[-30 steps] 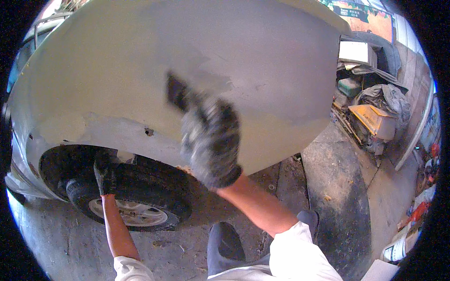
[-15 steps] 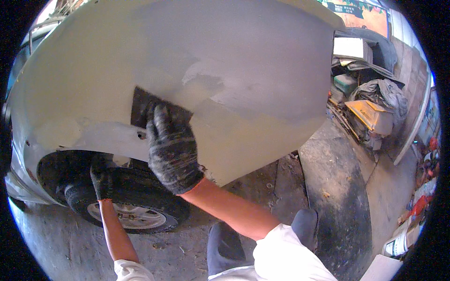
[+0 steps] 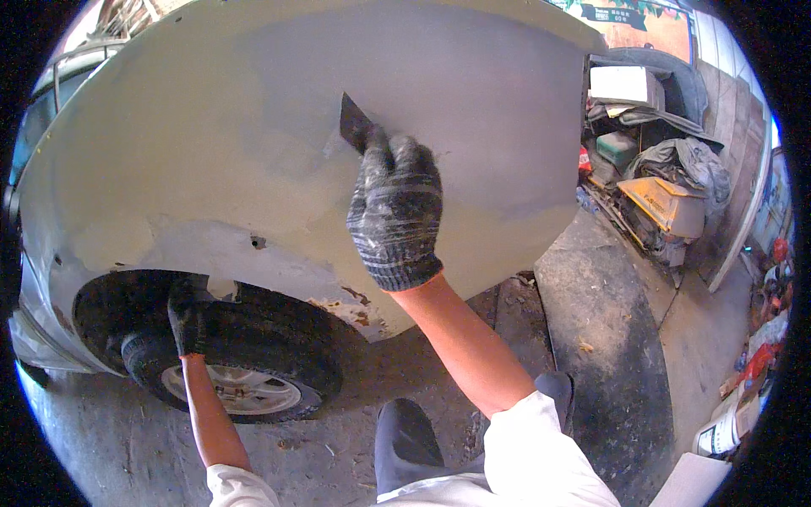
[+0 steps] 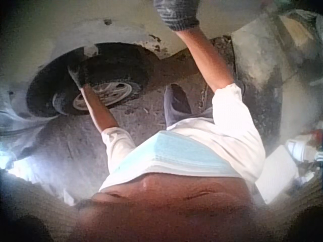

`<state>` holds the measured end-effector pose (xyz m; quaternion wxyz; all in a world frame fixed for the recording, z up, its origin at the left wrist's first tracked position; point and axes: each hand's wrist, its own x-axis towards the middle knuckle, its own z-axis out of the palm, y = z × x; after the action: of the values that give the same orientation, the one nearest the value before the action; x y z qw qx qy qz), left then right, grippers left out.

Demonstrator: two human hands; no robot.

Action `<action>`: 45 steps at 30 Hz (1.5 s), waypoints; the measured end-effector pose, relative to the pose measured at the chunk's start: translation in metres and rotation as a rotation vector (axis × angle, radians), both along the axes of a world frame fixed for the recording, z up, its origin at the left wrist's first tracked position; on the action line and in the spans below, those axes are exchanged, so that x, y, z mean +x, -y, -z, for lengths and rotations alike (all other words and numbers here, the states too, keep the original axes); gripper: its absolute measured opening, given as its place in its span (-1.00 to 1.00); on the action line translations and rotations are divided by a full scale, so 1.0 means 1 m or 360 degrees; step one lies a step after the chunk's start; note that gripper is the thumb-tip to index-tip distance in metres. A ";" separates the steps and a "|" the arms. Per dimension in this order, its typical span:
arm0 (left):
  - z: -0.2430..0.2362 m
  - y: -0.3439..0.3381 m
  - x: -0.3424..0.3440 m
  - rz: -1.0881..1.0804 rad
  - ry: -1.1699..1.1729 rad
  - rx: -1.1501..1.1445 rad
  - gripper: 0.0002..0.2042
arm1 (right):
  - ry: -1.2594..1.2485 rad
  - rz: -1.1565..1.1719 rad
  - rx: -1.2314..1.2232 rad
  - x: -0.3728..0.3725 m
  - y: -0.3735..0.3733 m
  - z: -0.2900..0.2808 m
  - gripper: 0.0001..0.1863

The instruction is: The person applies body filler to the front fender of a white car using a putty knife. They spread the filler over a damaged area near the wheel arch and smooth it with repeated strokes.

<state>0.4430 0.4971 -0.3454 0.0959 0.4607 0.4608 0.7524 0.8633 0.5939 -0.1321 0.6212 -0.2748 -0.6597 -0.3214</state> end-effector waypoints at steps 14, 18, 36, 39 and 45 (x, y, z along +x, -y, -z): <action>-0.010 0.004 0.007 -0.0258 -0.0273 -0.0197 -0.57 | 0.0258 -0.0287 -0.0363 -0.010 0.037 0.024 -0.62; -0.007 0.008 0.003 0.0042 -0.0034 0.0030 -0.47 | 0.0122 -0.0014 -0.0112 -0.022 0.009 0.010 -0.45; -0.010 0.006 0.010 -0.0084 -0.0062 -0.0050 -0.38 | -0.0027 -0.0070 0.0156 -0.010 -0.001 -0.021 -0.63; -0.012 0.007 0.019 -0.0198 -0.0069 -0.0104 -0.38 | 0.0100 -0.0053 0.0129 -0.024 0.000 -0.013 -0.56; -0.019 0.012 0.020 -0.0269 -0.0279 -0.0046 -0.47 | 0.0352 -0.0298 -0.0117 -0.067 0.031 0.025 -0.51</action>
<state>0.4628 0.4850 -0.3266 -0.0019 0.4828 0.5155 0.7079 0.7968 0.5629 -0.1574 0.5615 -0.1975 -0.7583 -0.2659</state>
